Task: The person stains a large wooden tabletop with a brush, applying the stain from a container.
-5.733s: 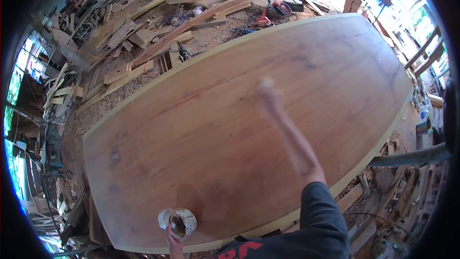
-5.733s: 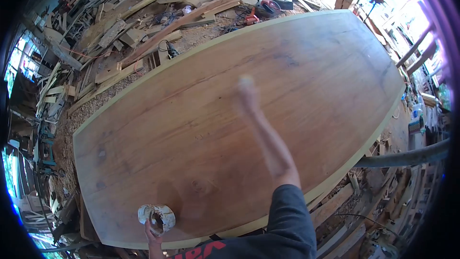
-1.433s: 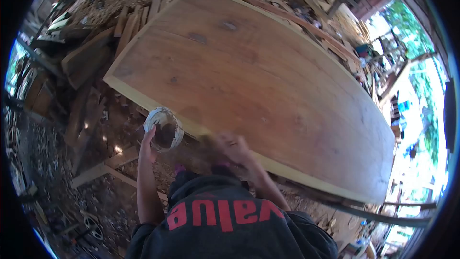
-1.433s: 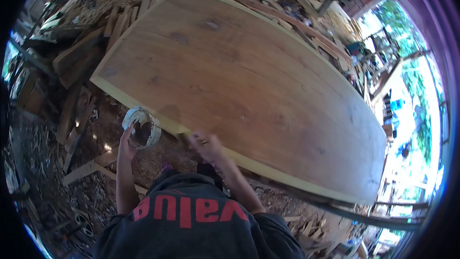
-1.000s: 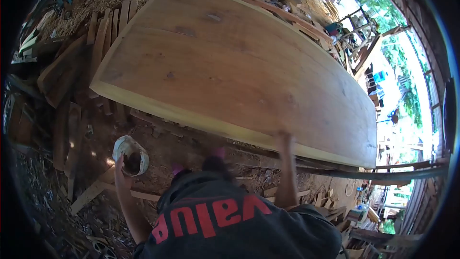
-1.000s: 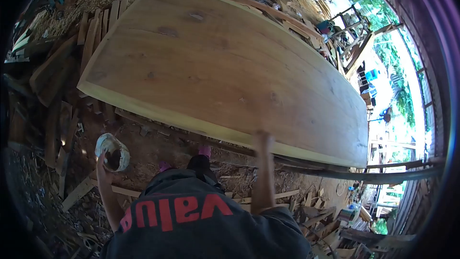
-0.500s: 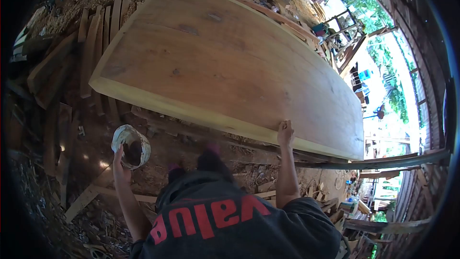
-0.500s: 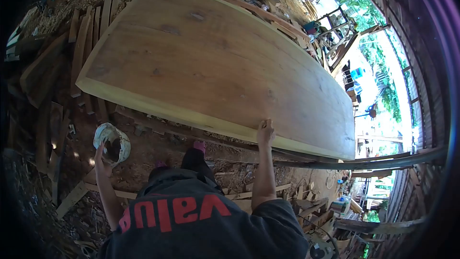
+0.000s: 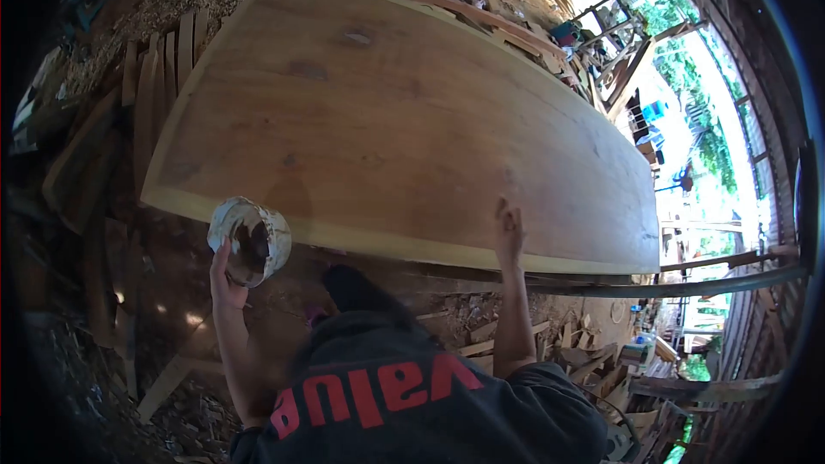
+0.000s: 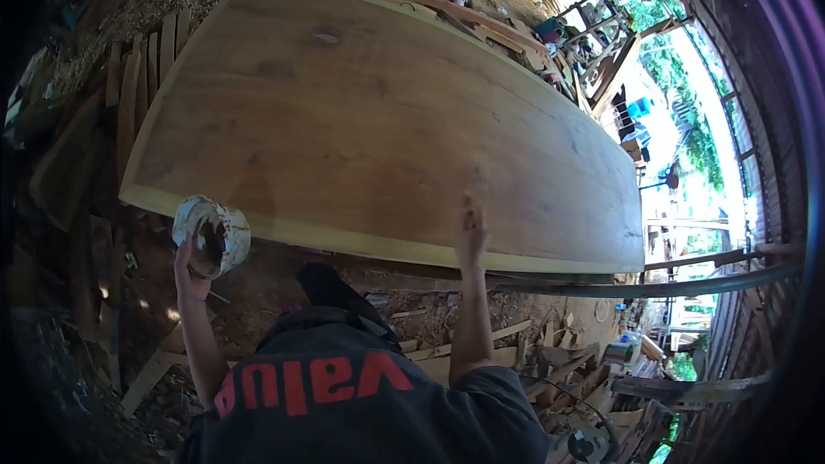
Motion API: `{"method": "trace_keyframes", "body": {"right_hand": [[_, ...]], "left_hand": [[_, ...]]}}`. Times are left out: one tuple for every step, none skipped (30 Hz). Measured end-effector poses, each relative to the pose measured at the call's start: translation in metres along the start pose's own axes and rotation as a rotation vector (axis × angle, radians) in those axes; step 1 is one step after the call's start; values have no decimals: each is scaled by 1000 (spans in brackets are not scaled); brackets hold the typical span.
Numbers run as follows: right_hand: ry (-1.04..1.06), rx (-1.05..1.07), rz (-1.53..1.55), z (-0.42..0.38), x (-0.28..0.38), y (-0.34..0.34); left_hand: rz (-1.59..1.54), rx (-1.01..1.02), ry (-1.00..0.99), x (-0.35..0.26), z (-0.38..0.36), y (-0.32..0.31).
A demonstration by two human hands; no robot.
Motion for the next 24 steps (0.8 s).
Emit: {"method": "trace_keyframes", "body": {"right_hand": [[-15,-3,8,3,-5,-7],[52,-32,38,4,-5,-14],[118,-62,65,2,-9,-23],[-325,82,707,-26,-61,-76],[-778,219,1344,-67,-87,-137],[-798,202,1347,-82,-34,-100],[-1167,413,1161,-118,53,-112],[-1191,393,1165,-108,78,-93],[-779,652,870,-91,110,-83],[-355,867,554,-86,129,-83],[-708,630,781,-69,89,-85],[-1053,361,988,-57,34,-85],[-951,138,1231,-28,2,-69],[-848,-56,1278,-4,-49,-60],[-597,3,751,38,-59,-36],[-604,4,754,49,-49,-26],[-427,118,177,60,-34,-14],[-222,224,-392,67,-26,-12],[-266,215,-50,49,-48,-40],[-307,202,294,22,-65,-68],[-167,246,556,1,-29,-84],[-22,286,818,-14,13,-95],[-21,287,826,-11,36,-96],[141,451,479,-13,67,-102]], "left_hand": [[16,8,16,2,6,-8],[32,12,12,2,11,-18],[87,-14,10,3,17,-26],[145,-42,12,5,23,-33],[175,-47,28,7,32,-40],[198,-48,34,10,41,-48],[209,-49,51,13,51,-58],[220,-52,71,18,58,-68],[244,-52,82,21,62,-79],[292,-50,99,23,65,-88],[336,-49,110,25,69,-96],[351,-53,111,26,74,-99],[394,-54,131,28,79,-96],[436,-54,153,31,82,-94],[447,-65,173,33,83,-96],[454,-69,171,33,86,-95],[475,-67,173,34,89,-91],[493,-67,173,36,92,-85],[502,-78,148,36,97,-78],[501,-82,143,35,95,-79],[473,-84,160,35,92,-81],[446,-84,176,36,90,-85],[447,-86,168,35,88,-88],[429,-89,185,34,87,-92]]}}
Point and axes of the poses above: each hand's wrist, its own z-axis towards the middle knuckle, its own y-axis out of the back of the hand, x = y × z, the point moved 7 cm from there along z, towards the middle knuckle, and after that the axes turned 14 degrees about -x, right-handed, at the moved point
